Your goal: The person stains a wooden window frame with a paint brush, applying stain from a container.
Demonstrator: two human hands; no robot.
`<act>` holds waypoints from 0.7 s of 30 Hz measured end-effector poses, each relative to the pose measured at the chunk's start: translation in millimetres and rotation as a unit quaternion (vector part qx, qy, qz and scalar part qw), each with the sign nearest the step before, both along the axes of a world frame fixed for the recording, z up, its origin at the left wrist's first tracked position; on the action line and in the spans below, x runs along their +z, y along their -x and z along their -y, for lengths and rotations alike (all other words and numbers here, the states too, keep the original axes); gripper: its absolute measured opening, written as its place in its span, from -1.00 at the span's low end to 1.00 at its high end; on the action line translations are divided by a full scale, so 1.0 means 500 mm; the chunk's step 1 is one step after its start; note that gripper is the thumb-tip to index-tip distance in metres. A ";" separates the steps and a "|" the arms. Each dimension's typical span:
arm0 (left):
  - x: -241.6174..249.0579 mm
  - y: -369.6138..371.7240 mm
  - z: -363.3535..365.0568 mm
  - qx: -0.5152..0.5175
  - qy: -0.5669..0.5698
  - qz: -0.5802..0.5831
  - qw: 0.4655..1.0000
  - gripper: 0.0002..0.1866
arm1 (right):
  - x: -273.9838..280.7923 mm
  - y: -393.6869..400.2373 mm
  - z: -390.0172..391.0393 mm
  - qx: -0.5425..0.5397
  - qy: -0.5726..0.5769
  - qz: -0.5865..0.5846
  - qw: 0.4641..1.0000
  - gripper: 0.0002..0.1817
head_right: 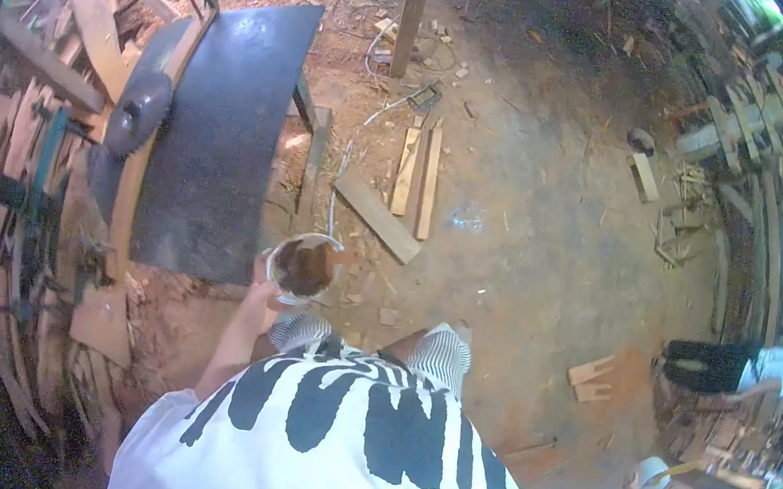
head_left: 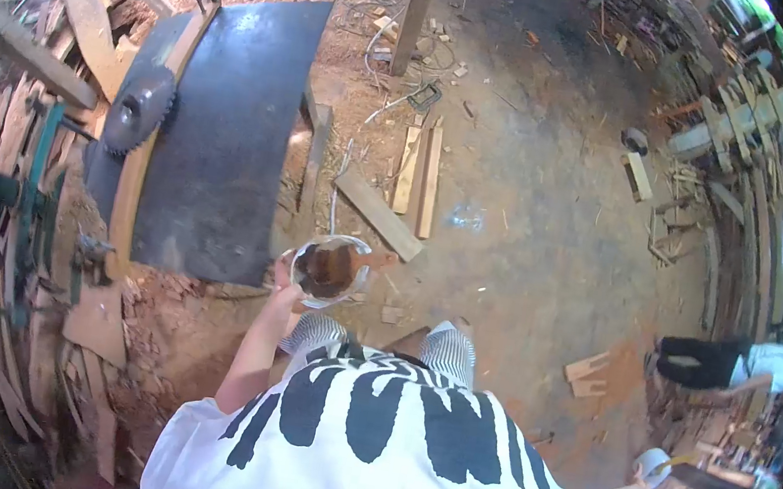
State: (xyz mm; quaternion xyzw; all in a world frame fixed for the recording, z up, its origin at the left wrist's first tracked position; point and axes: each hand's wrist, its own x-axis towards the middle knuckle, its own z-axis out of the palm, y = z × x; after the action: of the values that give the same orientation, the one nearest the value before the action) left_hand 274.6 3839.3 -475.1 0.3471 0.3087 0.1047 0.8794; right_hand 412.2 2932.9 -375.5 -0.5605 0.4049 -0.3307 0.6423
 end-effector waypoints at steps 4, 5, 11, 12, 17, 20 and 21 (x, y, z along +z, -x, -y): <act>0.012 -0.104 0.273 0.046 0.069 -0.001 0.997 -0.32 | -0.025 -0.227 0.240 -0.007 -0.009 0.007 1.000 -0.23; 0.010 -0.119 0.334 0.051 0.083 0.007 0.995 -0.32 | -0.039 -0.268 0.290 -0.014 -0.019 0.009 1.000 -0.23; -0.007 -0.200 0.579 0.034 0.243 0.049 0.968 -0.34 | -0.086 -0.374 0.509 -0.066 -0.047 0.016 0.997 -0.21; -0.016 -0.195 0.585 -0.032 0.165 0.061 0.984 -0.35 | -0.091 -0.383 0.525 -0.073 -0.051 0.019 0.996 -0.21; 0.009 -0.218 0.582 -0.011 0.152 -0.036 0.988 -0.31 | -0.114 -0.371 0.563 -0.097 -0.078 0.030 0.992 -0.20; 0.046 -0.252 0.573 0.001 0.091 -0.109 0.990 -0.34 | -0.114 -0.363 0.577 -0.066 -0.117 0.037 0.990 -0.20; 0.055 -0.264 0.562 -0.014 0.079 -0.099 0.992 -0.36 | -0.112 -0.354 0.580 -0.054 -0.138 0.041 0.988 -0.20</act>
State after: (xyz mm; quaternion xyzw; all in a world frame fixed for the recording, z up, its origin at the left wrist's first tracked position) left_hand 406.6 3558.0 -447.5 0.2895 0.3967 0.0323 0.8705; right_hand 589.2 2642.8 -431.3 -0.4295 0.4495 -0.3290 0.7108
